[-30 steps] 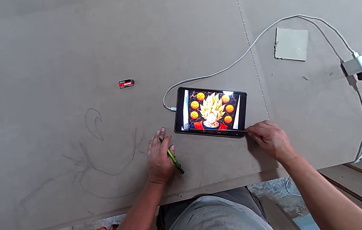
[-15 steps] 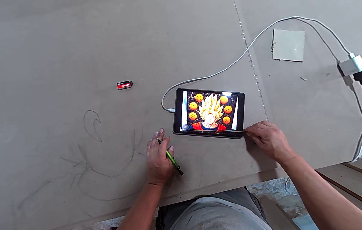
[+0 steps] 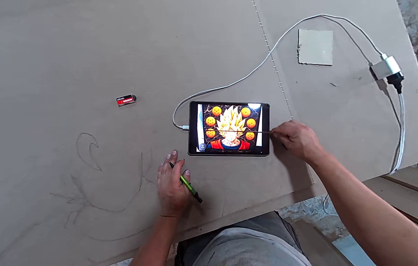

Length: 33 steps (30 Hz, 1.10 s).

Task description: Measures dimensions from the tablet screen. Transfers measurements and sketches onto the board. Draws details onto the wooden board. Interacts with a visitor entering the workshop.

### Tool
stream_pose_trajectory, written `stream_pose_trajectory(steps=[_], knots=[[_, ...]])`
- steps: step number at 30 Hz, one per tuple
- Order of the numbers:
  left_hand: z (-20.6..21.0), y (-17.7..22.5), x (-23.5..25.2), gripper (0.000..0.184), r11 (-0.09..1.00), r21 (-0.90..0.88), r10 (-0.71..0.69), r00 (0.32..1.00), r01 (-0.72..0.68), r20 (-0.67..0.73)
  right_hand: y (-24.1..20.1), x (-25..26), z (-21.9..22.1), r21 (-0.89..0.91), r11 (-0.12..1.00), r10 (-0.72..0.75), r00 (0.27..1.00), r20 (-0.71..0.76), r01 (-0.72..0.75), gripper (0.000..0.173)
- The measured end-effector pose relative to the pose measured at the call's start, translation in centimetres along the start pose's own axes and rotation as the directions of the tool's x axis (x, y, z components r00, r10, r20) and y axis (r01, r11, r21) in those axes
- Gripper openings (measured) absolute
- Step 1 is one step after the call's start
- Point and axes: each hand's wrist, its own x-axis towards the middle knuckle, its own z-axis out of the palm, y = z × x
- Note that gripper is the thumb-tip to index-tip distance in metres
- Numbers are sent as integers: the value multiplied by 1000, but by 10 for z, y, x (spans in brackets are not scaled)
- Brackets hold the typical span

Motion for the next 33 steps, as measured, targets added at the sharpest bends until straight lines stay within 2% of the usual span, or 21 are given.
stream_pose_trajectory(steps=[33], knots=[[0, 0, 3, 45, 1000, 16, 8, 1000, -8, -10, -2, 3, 1, -19, 1000, 18, 1000, -16, -18, 24]])
